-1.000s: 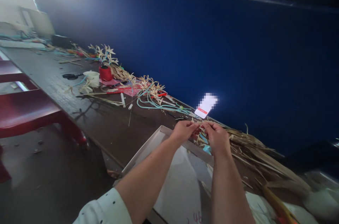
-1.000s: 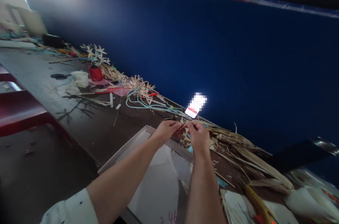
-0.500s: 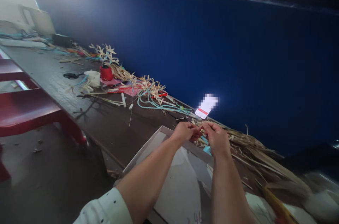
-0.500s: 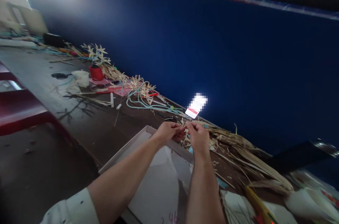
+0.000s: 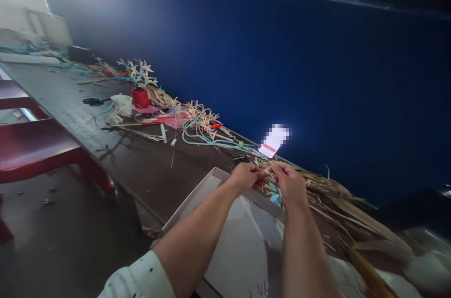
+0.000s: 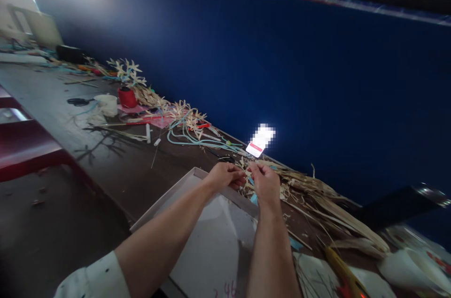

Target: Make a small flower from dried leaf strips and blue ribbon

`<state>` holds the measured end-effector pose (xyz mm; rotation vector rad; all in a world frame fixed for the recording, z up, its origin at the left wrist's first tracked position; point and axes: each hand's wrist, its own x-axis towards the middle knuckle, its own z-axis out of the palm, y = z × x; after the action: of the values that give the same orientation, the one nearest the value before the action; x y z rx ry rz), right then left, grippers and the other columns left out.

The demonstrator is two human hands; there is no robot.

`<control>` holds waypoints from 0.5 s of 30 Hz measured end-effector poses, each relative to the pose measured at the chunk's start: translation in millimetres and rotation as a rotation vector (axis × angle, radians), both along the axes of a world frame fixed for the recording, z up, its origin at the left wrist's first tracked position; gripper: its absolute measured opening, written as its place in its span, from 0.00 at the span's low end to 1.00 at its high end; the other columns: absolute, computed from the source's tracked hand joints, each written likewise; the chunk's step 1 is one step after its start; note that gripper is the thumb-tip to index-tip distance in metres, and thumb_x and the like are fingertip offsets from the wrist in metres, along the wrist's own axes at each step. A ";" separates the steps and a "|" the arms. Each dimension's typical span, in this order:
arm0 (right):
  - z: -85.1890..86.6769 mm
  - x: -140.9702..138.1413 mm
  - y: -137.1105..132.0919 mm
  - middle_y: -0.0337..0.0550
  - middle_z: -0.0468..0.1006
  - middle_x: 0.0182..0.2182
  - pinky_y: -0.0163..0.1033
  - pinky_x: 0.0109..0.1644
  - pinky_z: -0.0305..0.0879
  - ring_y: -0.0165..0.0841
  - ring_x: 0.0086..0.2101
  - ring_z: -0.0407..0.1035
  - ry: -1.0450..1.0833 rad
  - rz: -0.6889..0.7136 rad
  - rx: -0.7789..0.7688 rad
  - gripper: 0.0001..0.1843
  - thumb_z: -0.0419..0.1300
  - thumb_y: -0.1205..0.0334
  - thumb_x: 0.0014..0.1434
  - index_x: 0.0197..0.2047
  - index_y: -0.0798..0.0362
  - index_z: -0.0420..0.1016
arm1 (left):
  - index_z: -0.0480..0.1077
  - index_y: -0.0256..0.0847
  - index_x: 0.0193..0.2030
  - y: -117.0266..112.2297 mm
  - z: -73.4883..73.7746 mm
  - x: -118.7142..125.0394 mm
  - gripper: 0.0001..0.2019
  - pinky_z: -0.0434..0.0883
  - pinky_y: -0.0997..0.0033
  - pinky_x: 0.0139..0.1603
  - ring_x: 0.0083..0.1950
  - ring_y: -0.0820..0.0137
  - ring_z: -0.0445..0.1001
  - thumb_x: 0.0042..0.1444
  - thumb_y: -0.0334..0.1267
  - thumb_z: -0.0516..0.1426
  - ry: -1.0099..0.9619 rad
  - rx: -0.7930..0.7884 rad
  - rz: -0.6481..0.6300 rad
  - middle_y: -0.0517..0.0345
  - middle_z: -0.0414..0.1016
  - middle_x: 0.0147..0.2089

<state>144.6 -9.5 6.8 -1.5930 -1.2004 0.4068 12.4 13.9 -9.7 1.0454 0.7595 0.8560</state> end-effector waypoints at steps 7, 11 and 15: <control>-2.5 3.1 2.0 0.40 0.70 0.16 0.34 0.22 0.55 0.28 0.18 0.61 0.032 0.006 -0.002 0.28 0.61 0.37 0.42 0.28 0.57 0.77 | 0.71 0.32 0.27 -2.3 4.3 -2.5 0.06 0.69 0.75 0.29 0.23 0.78 0.69 0.52 0.33 0.58 0.032 0.008 -0.015 0.57 0.74 0.25; -2.8 6.3 1.2 0.39 0.69 0.15 0.34 0.21 0.54 0.28 0.17 0.59 0.021 -0.017 0.005 0.28 0.60 0.37 0.43 0.29 0.57 0.77 | 0.71 0.33 0.27 -1.8 2.9 -2.4 0.06 0.69 0.76 0.29 0.23 0.78 0.69 0.53 0.33 0.57 0.040 0.018 -0.019 0.57 0.74 0.25; -4.7 10.6 1.9 0.38 0.69 0.15 0.33 0.20 0.54 0.27 0.16 0.58 -0.003 -0.001 -0.013 0.29 0.60 0.37 0.43 0.30 0.57 0.77 | 0.71 0.33 0.27 -2.3 3.8 -2.1 0.07 0.69 0.76 0.29 0.24 0.77 0.70 0.52 0.34 0.58 0.053 0.022 -0.019 0.57 0.74 0.25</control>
<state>155.2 -7.6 2.0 -1.6055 -1.2012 0.4130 10.3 11.7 -5.8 1.0972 0.7846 0.8245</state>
